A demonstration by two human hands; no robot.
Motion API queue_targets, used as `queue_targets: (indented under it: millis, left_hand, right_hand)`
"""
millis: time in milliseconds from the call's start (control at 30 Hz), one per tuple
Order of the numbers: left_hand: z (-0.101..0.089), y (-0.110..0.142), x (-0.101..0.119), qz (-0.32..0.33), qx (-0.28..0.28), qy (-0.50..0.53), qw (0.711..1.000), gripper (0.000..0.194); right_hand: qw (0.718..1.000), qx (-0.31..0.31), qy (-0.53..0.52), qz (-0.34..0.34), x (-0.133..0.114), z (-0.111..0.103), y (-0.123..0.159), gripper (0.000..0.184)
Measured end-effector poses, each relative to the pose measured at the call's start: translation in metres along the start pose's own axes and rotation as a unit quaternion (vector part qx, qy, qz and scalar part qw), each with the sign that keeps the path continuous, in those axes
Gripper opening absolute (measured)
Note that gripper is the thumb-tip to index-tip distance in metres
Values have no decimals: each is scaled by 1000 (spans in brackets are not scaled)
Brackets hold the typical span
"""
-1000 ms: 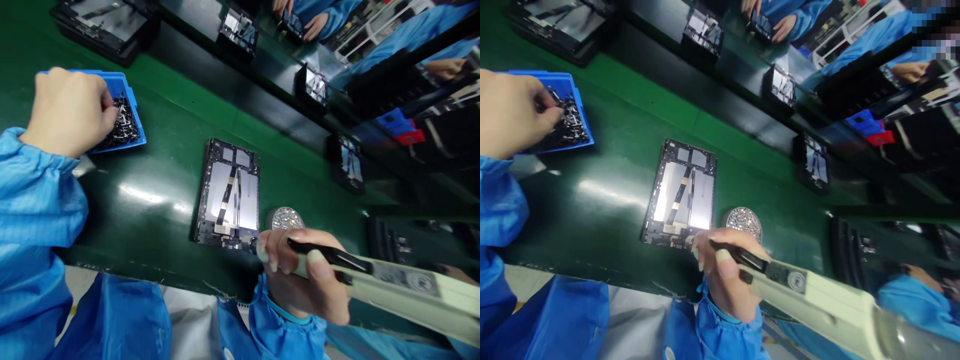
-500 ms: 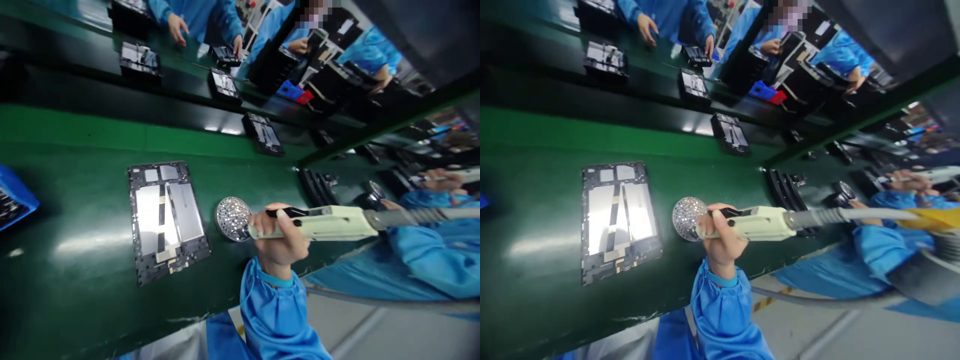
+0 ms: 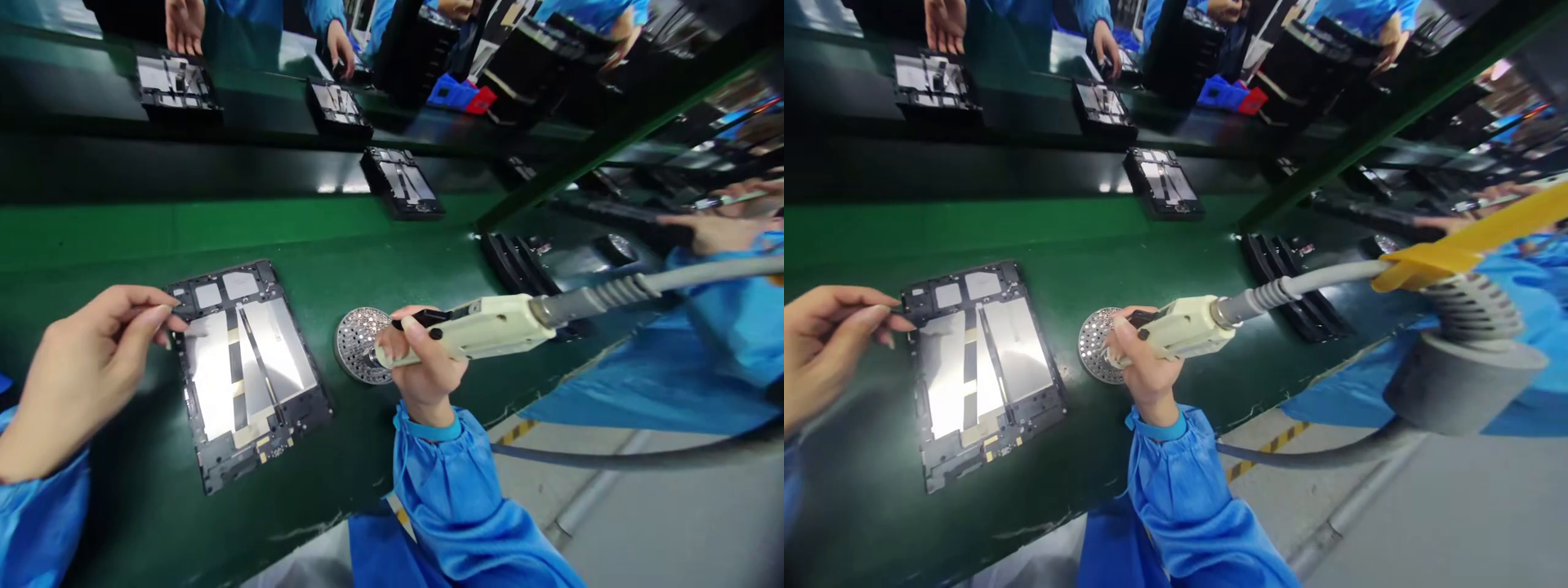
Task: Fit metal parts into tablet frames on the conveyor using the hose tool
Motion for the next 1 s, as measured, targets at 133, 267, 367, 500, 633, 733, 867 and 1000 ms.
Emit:
queue_targets:
  millis: [133, 267, 367, 500, 633, 733, 867, 1000]
  left_hand:
    - [5, -6, 20, 12, -27, 17, 999, 25]
    - [3, -11, 13, -11, -11, 28, 999, 23]
    - [2, -14, 4, -6, 18, 36, 999, 24]
    - [2, -24, -9, -35, 42, 49, 997, 27]
    - [7, -37, -14, -98, 36, 130, 986, 29]
    - [12, -44, -15, -129, 42, 202, 970, 20]
    - [18, -54, -21, -159, 34, 257, 953, 12]
    - [19, -53, -22, -165, 33, 271, 948, 11]
  right_hand:
    - [1000, 7, 9, 21, 2, 0, 0, 16]
    - [1000, 9, 4, 15, 1, -1, 2, 16]
    - [1000, 20, 19, 13, 0, -1, 2, 18]
    - [999, 28, 40, 16, -1, 1, 0, 23]
    - [999, 18, 29, 12, -3, 3, 2, 27]
    - [999, 18, 28, 4, -3, 0, 5, 24]
    - [1000, 4, 14, 16, 4, -5, 3, 21]
    - [1000, 7, 11, 2, 5, -6, 1, 23]
Point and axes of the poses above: each hand's wrist, its own y-axis away from the middle knuckle, its own z-axis out of the palm, x = y × z, the point moved 3 cm from there along -y, towards the middle knuckle, and after that the axes turned 2 degrees about -y, right-handed, at the moved point
